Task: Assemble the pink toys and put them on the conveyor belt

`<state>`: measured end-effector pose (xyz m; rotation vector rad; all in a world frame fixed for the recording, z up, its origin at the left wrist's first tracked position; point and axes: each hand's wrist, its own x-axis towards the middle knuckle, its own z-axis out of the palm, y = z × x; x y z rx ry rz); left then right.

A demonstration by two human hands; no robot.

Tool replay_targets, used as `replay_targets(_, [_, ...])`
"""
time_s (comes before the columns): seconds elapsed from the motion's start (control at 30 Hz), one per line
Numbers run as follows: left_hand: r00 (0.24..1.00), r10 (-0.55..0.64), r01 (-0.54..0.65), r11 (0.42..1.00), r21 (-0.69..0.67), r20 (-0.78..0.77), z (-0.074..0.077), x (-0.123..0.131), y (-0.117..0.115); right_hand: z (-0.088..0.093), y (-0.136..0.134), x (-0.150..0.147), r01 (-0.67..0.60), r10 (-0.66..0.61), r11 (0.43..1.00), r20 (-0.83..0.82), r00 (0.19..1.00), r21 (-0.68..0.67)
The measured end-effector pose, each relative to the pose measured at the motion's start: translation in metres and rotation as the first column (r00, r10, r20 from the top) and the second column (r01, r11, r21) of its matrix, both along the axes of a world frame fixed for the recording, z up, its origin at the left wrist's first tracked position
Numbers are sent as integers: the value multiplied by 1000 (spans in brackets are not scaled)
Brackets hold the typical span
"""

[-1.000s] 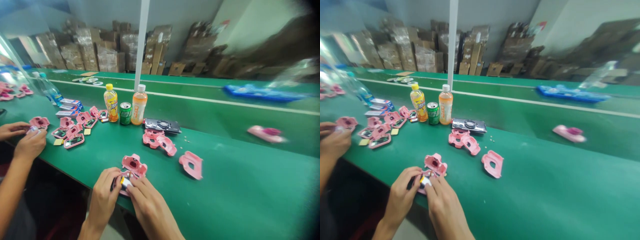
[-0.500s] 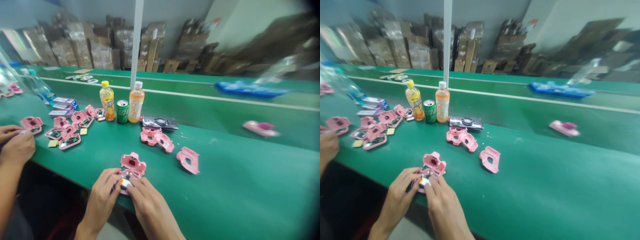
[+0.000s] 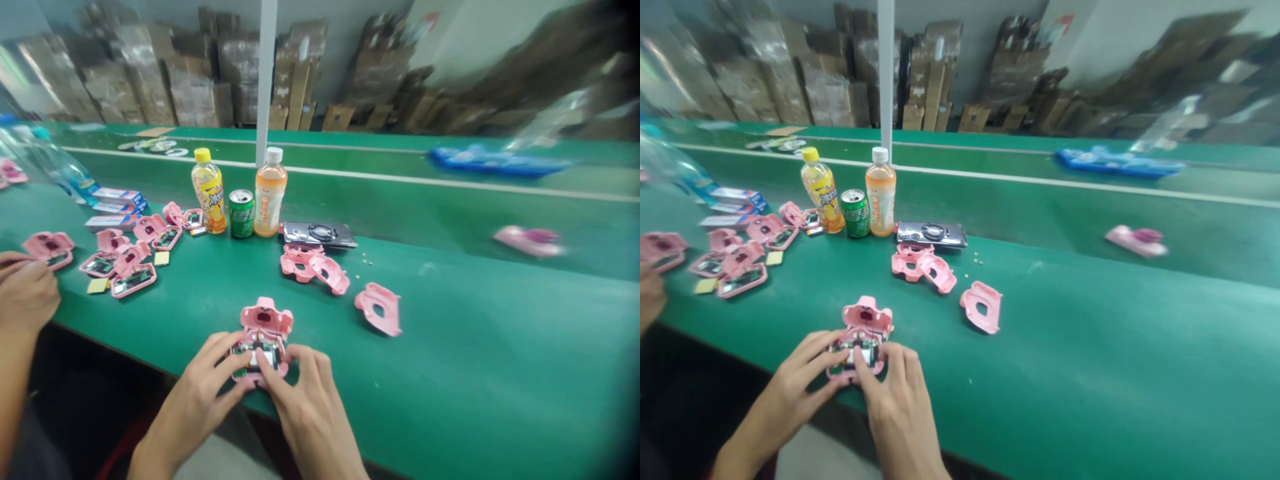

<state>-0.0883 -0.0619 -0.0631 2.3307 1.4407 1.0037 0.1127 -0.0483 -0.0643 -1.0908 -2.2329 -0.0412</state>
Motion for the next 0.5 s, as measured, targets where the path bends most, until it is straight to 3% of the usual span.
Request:
replay_targets(0.2, [999, 1, 3, 996, 88, -49, -1, 1, 1, 0, 1, -4, 150, -147, 989, -113, 983, 12])
replay_targets(0.37, [985, 84, -60, 986, 158, -152, -6, 3, -3, -1, -3, 5, 191, -156, 970, -222, 962, 147])
replay_targets(0.43, [975, 120, -76, 971, 226, -187, -7, 4, -4, 12, 17, 13, 188, -155, 975, -238, 959, 123])
replay_targets(0.5, [968, 152, -90, 953, 288, -200, -8, 6, -3, 37, 56, 13, 157, -159, 987, -122, 980, -21])
